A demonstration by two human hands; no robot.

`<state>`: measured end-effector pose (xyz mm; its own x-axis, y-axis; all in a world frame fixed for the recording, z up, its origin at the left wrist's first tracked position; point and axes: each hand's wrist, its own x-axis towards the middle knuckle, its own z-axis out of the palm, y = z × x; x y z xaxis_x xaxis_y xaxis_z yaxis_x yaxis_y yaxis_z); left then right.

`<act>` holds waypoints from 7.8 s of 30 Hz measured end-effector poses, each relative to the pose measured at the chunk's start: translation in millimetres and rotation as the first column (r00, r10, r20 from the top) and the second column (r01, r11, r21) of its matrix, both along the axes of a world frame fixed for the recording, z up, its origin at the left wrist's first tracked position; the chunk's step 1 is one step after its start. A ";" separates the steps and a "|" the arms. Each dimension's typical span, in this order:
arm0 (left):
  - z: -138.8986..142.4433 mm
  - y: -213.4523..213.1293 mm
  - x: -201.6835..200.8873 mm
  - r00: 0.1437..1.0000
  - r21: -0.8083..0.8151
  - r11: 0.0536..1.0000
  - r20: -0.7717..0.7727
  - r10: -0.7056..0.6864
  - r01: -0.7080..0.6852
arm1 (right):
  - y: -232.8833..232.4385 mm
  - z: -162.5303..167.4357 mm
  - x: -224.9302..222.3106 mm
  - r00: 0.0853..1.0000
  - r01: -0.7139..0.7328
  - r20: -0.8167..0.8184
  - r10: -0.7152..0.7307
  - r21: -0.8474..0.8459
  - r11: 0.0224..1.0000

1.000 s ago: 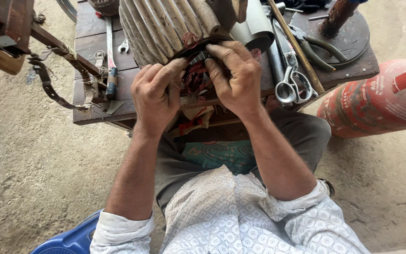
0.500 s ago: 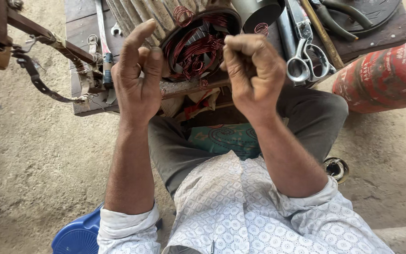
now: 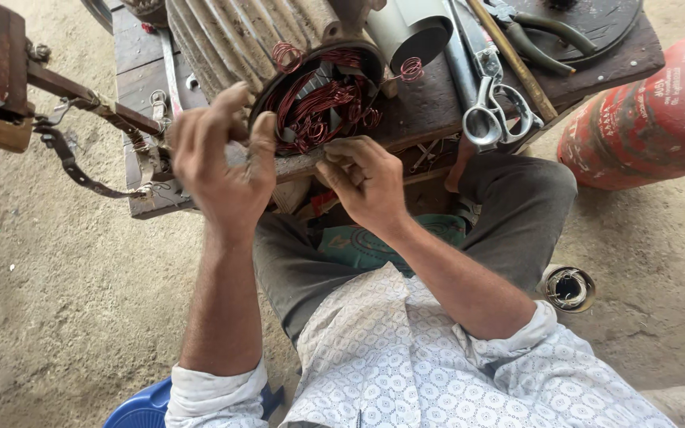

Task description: The person inserts white insulating paper into the slots of an electric motor stator containing copper windings. They use shears to cut the paper to size and tuck it between the coils. The person then rotates the stator to access different sections.

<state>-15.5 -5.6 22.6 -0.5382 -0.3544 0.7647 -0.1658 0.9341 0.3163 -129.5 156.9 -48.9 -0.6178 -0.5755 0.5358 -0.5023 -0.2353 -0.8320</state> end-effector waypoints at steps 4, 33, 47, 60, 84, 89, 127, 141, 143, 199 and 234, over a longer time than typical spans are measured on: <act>3.8 -1.3 2.6 0.999 -0.080 0.996 -0.027 0.030 -0.032 | -7.7 7.0 3.8 0.997 -0.070 -0.014 0.070 0.009 0.997; -13.8 1.7 -4.5 0.999 0.122 0.992 0.033 -0.037 0.033 | 5.2 52.7 -37.0 0.976 0.087 -0.174 -0.131 -0.236 0.968; -10.0 18.4 -17.6 0.997 0.065 0.996 0.038 0.061 -0.064 | -30.4 64.7 -37.5 0.943 0.157 -0.291 -0.160 -0.036 0.987; -16.4 24.1 -32.8 0.989 0.029 0.992 -0.078 0.127 -0.125 | -50.0 50.8 -28.4 0.918 0.248 -0.272 -0.290 -0.179 0.952; -7.8 18.4 -8.6 1.000 0.084 0.996 0.015 -0.018 0.016 | -55.1 87.4 -79.3 0.763 0.116 -0.625 -0.164 -0.117 0.986; -11.7 14.9 -11.8 1.000 0.074 0.997 -0.005 -0.017 0.017 | -45.9 79.8 -78.9 0.884 0.048 -0.458 -0.092 -0.108 0.993; -11.9 23.9 -34.0 0.991 -0.054 0.990 -0.024 0.128 -0.129 | -33.2 46.3 -60.2 0.994 0.079 -0.065 -0.092 -0.178 0.981; -0.1 36.0 -41.1 0.984 0.102 0.985 -0.103 0.146 -0.136 | -42.2 46.7 -64.7 0.996 0.083 0.024 -0.080 -0.186 0.979; 1.7 37.7 -40.9 0.984 0.101 0.985 -0.095 0.151 -0.142 | -41.0 45.8 -64.7 0.998 0.060 0.025 -0.056 -0.207 0.976; -5.2 14.7 -12.4 0.998 0.151 0.988 0.038 -0.043 0.037 | -34.8 46.0 -28.8 0.990 0.125 -0.029 -0.136 -0.245 0.961; 2.7 19.9 -8.1 0.996 0.175 0.984 0.072 -0.058 0.044 | -14.7 40.2 19.5 0.892 0.090 -0.449 -0.057 0.051 0.995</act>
